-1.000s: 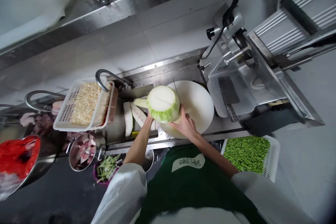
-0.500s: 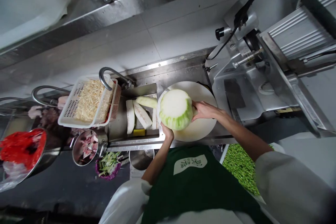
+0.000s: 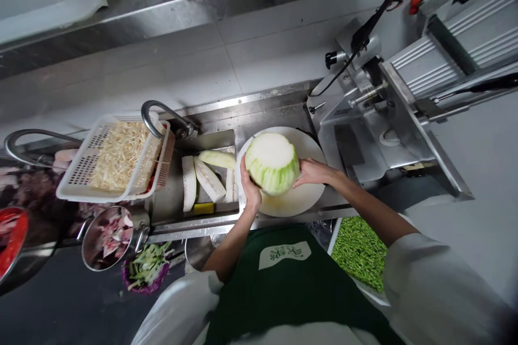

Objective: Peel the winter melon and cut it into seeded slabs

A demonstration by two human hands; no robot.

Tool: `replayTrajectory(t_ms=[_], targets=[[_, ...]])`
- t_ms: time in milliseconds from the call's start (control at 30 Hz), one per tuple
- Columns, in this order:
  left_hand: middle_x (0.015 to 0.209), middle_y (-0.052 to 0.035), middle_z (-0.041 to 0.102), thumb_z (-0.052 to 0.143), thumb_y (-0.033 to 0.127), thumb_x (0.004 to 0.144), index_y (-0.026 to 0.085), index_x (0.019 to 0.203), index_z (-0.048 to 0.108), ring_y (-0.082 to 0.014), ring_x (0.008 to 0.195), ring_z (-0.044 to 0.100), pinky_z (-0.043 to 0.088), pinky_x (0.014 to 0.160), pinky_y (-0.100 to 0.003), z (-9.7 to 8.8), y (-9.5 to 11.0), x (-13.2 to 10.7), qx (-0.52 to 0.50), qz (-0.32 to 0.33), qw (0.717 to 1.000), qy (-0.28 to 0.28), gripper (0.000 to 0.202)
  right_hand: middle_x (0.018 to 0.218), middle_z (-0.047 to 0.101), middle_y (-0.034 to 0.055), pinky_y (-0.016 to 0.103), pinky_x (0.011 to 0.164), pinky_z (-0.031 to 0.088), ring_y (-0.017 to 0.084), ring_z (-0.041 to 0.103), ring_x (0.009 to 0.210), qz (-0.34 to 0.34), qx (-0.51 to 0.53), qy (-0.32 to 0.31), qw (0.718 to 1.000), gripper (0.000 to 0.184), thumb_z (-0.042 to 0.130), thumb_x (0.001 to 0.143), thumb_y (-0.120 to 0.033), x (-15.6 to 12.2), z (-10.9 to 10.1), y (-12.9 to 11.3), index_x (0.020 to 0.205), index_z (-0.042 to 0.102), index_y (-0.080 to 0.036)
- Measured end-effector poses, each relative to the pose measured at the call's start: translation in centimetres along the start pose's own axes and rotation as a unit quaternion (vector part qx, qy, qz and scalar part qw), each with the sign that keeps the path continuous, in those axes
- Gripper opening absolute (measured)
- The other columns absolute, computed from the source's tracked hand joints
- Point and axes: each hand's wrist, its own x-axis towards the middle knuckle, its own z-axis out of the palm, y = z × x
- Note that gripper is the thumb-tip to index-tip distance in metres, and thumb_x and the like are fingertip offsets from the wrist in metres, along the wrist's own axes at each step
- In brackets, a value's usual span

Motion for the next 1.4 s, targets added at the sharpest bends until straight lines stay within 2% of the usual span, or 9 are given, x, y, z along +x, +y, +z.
replayTrajectory(t_ms=[100, 167, 267, 400, 467, 567, 733, 1133, 1400], targets=[[0.155, -0.0156, 0.057, 0.058, 0.072, 0.097, 0.022, 0.152, 0.056, -0.0327, 0.15, 0.049, 0.036, 0.13, -0.047, 0.6, 4.8, 1.6, 0.11, 0.169, 0.976, -0.079, 0.074, 0.124, 0.078, 0.0138, 0.032, 0.091, 0.055, 0.034, 0.075, 0.115, 0.024, -0.015, -0.001, 1.0, 0.066, 0.092, 0.078, -0.045, -0.3, 0.7, -0.8, 0.132, 0.066, -0.018], [0.147, -0.0154, 0.059, 0.065, 0.061, 0.097, 0.023, 0.145, 0.058, -0.0328, 0.142, 0.054, 0.04, 0.125, -0.049, 1.1, 6.9, 2.4, 0.173, 0.221, 0.955, -0.094, 0.062, 0.123, 0.079, 0.0148, 0.032, 0.089, 0.054, 0.033, 0.076, 0.112, 0.064, -0.034, 0.009, 0.997, 0.062, 0.083, 0.088, -0.034, -1.0, 0.9, -1.6, 0.143, 0.06, -0.017], [0.135, -0.0156, 0.058, 0.062, 0.054, 0.097, 0.022, 0.128, 0.063, -0.0326, 0.134, 0.054, 0.043, 0.118, -0.049, 1.7, 8.0, 2.7, 0.212, 0.266, 0.938, -0.066, 0.044, 0.125, 0.077, 0.0179, 0.033, 0.088, 0.051, 0.032, 0.075, 0.111, 0.151, -0.069, 0.06, 0.984, 0.055, 0.062, 0.1, -0.022, -3.3, 0.4, -3.2, 0.153, 0.051, -0.015], [0.119, -0.0122, 0.055, 0.061, 0.04, 0.093, 0.023, 0.103, 0.067, -0.031, 0.121, 0.055, 0.043, 0.11, -0.049, 2.3, 7.8, 2.5, 0.223, 0.314, 0.922, -0.028, 0.021, 0.102, 0.078, 0.0151, 0.033, 0.074, 0.046, 0.03, 0.074, 0.094, 0.257, -0.083, 0.154, 0.95, 0.028, 0.049, 0.105, -0.028, -8.8, -2.7, -7.2, 0.126, 0.063, -0.016], [0.113, -0.0103, 0.055, 0.061, 0.031, 0.088, 0.023, 0.097, 0.066, -0.0298, 0.115, 0.055, 0.043, 0.107, -0.048, 2.6, 7.7, 2.4, 0.219, 0.317, 0.923, -0.011, 0.013, 0.081, 0.071, 0.008, 0.032, 0.063, 0.04, 0.026, 0.068, 0.072, 0.27, -0.07, 0.2, 0.939, 0.022, 0.047, 0.107, -0.037, -11.8, -4.8, -10.2, 0.108, 0.061, -0.021], [0.11, -0.0099, 0.054, 0.061, 0.024, 0.081, 0.023, 0.093, 0.063, -0.0296, 0.114, 0.055, 0.043, 0.106, -0.048, 3.0, 7.8, 2.3, 0.226, 0.304, 0.926, 0.006, 0.012, 0.062, 0.055, -0.0003, 0.031, 0.054, 0.029, 0.018, 0.051, 0.052, 0.244, -0.044, 0.225, 0.942, 0.034, 0.043, 0.109, -0.053, -14.9, -7.5, -15.1, 0.092, 0.052, -0.026], [0.111, -0.0108, 0.055, 0.062, 0.022, 0.08, 0.023, 0.091, 0.061, -0.0306, 0.114, 0.055, 0.041, 0.107, -0.049, 3.2, 7.7, 2.1, 0.204, 0.302, 0.931, 0.008, 0.01, 0.059, 0.047, -0.0019, 0.031, 0.05, 0.026, 0.014, 0.041, 0.047, 0.211, -0.033, 0.161, 0.964, 0.041, 0.041, 0.11, -0.058, -15.2, -9.3, -20.8, 0.085, 0.046, -0.026], [0.112, -0.0119, 0.057, 0.061, 0.027, 0.083, 0.022, 0.092, 0.062, -0.0314, 0.114, 0.056, 0.042, 0.105, -0.05, 3.2, 7.6, 1.8, 0.194, 0.292, 0.936, 0.014, 0.01, 0.053, 0.038, -0.0054, 0.032, 0.046, 0.017, 0.011, 0.029, 0.039, 0.207, -0.045, 0.127, 0.969, 0.035, 0.039, 0.111, -0.053, -13.0, -9.5, -23.3, 0.09, 0.048, -0.026], [0.112, -0.0127, 0.058, 0.062, 0.032, 0.083, 0.023, 0.091, 0.062, -0.0328, 0.114, 0.055, 0.043, 0.102, -0.052, 3.4, 7.3, 1.7, 0.197, 0.269, 0.943, -0.003, 0.012, 0.052, 0.038, -0.0067, 0.033, 0.045, 0.014, 0.01, 0.028, 0.037, 0.231, -0.058, 0.126, 0.963, 0.035, 0.035, 0.113, -0.051, -12.5, -7.8, -24.0, 0.089, 0.043, -0.026]])
